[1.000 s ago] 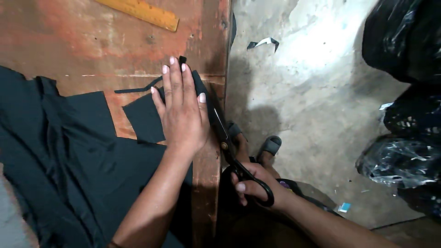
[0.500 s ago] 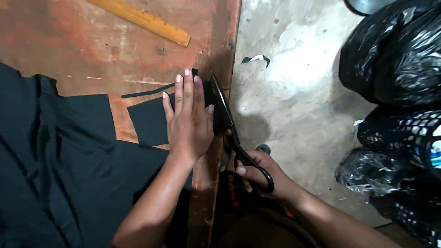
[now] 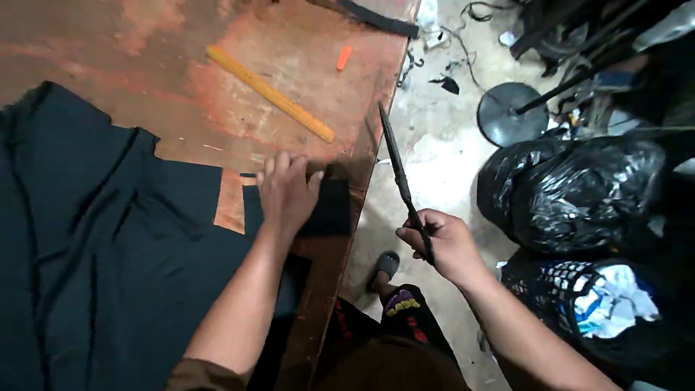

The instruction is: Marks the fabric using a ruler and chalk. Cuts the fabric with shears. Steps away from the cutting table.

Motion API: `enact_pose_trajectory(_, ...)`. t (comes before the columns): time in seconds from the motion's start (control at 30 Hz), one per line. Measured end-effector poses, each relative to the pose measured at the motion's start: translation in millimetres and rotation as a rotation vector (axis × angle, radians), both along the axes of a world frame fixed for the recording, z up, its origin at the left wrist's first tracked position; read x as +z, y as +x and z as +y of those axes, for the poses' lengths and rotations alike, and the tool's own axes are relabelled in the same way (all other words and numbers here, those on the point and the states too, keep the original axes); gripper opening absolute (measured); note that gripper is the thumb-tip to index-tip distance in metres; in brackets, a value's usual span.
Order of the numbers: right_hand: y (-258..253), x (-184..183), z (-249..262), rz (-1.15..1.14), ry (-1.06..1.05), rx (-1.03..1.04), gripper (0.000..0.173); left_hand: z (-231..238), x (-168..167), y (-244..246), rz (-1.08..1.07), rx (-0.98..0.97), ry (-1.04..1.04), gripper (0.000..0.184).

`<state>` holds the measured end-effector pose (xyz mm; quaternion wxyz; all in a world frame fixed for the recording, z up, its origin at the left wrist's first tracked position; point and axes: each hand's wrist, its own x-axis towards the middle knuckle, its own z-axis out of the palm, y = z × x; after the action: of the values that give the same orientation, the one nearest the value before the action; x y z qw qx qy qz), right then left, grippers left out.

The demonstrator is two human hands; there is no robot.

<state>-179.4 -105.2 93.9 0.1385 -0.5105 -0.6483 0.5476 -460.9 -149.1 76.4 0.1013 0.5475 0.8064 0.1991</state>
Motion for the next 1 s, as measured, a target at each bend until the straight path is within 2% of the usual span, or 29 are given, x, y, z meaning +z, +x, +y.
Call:
enact_pose_trajectory(0.1,-1,6,22,-0.160,0.092,0.095,0.020,19,1,-22,-0.051,0.005,-0.137,0.017)
enact_pose_trajectory(0.2,-15,11,51,-0.301,0.129,0.196,0.025,18,14,-41,-0.036,-0.060,-0.212,0.021)
enact_pose_trajectory(0.27,-29,12,76,-0.369,0.236,0.313,0.029,-3,36,-63,-0.089,0.089,-0.194,0.024)
enact_pose_trajectory(0.37,-54,12,118,-0.397,0.380,0.475,0.034,-77,65,-114,-0.015,0.577,-0.107,0.028)
enact_pose_trajectory(0.43,-74,15,140,-0.444,0.417,0.534,0.037,-145,62,-138,0.096,0.906,-0.149,0.030)
enact_pose_trajectory(0.5,-94,17,159,-0.471,0.482,0.575,0.040,-214,44,-136,0.106,1.149,-0.236,0.031)
enact_pose_trajectory(0.53,-103,16,168,-0.451,0.525,0.596,0.038,-245,30,-126,0.047,1.199,-0.274,0.038)
enact_pose_trajectory(0.6,-120,16,185,-0.418,0.573,0.660,0.043,-288,8,-97,-0.079,1.172,-0.366,0.073)
enact_pose_trajectory(0.63,-129,16,191,-0.413,0.595,0.697,0.044,-303,1,-85,-0.065,1.173,-0.389,0.081)
enact_pose_trajectory(0.73,-150,16,206,-0.377,0.594,0.819,0.047,-337,0,-65,0.017,1.335,-0.364,0.082)
enact_pose_trajectory(0.8,-162,21,208,-0.393,0.614,0.911,0.054,-330,15,-54,0.096,1.371,-0.295,0.072)
enact_pose_trajectory(0.83,-167,25,206,-0.419,0.623,0.939,0.057,-312,26,-46,0.140,1.308,-0.234,0.065)
enact_pose_trajectory(0.93,-168,23,195,-0.470,0.620,0.921,0.054,-227,45,-17,0.117,0.884,-0.143,0.051)
enact_pose_trajectory(1.0,-160,14,189,-0.446,0.637,0.879,0.049,-167,39,6,0.035,0.672,-0.164,0.058)
